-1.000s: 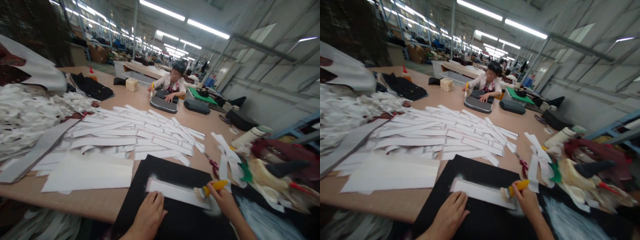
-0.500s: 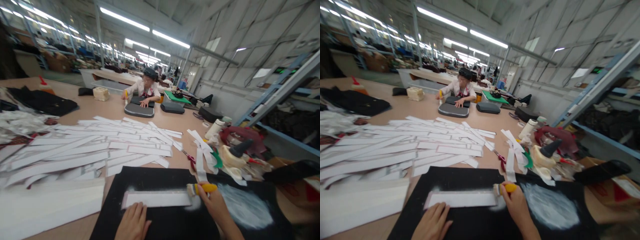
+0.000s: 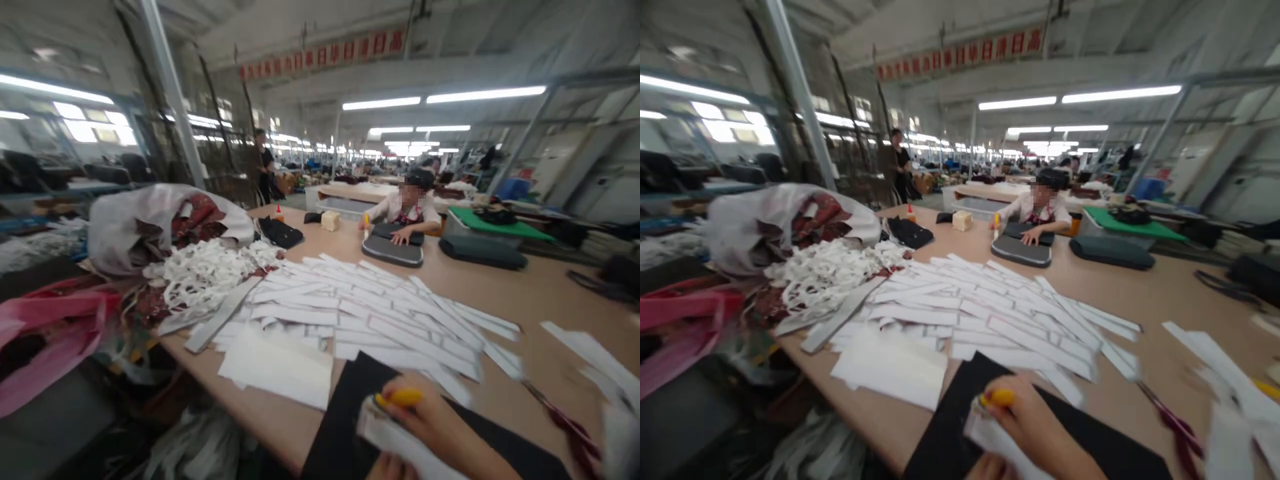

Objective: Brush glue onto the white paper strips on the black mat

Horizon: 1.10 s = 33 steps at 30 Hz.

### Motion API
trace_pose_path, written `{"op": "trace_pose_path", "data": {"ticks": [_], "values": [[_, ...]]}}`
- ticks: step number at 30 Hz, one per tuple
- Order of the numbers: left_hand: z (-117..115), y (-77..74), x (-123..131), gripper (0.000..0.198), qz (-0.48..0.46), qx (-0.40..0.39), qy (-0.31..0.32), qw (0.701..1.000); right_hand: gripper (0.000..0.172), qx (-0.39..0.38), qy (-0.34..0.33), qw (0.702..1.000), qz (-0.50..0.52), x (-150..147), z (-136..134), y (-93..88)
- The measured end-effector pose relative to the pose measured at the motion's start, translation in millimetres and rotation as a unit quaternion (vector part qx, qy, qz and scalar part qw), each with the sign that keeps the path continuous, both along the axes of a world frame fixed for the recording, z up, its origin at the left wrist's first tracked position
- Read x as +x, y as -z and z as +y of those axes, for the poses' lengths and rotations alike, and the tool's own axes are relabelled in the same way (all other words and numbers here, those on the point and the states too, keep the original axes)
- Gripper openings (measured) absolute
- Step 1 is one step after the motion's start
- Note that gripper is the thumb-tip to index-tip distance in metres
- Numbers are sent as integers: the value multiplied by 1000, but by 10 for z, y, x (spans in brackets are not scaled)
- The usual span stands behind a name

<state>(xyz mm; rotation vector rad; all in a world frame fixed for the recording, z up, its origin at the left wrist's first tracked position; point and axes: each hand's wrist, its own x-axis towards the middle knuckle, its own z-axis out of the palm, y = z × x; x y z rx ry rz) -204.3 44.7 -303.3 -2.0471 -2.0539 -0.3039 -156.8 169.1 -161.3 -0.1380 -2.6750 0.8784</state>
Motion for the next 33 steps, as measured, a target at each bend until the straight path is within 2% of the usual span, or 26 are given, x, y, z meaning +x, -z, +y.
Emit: {"op": "trace_pose_path", "data": {"ticks": [3,8,9,11,13,17,20,23,26,29,33], "values": [[-121,46,317,42,-34,18,30,999,14,1,-44,996,-73,27,-118,-90],[-196,-24,318,41,-21,59,14,998,12,-24,-136,980,-141,-145,-167,-76],[-190,-30,306,41,-16,63,15,998,11,-4,-128,982,-142,-177,-147,-49],[-173,-25,294,41,-10,68,16,997,10,52,-70,989,-123,-217,-101,0],[-158,-4,295,42,-13,67,19,997,11,75,-23,992,-95,-218,-75,26],[-151,26,297,43,-24,72,21,997,9,30,-87,989,-115,-178,-101,36],[-155,15,295,39,-28,74,22,997,10,60,-15,993,-96,-191,-132,46],[-142,4,295,38,-32,89,13,995,11,19,22,995,-95,-186,-139,81],[-127,-2,301,36,-38,93,5,995,11,13,69,988,-138,-11,-44,154],[-153,-31,297,33,-43,91,6,995,14,38,180,965,-186,455,236,215],[-159,-124,244,21,-44,83,13,995,15,76,364,906,-204,1419,660,157]]}}
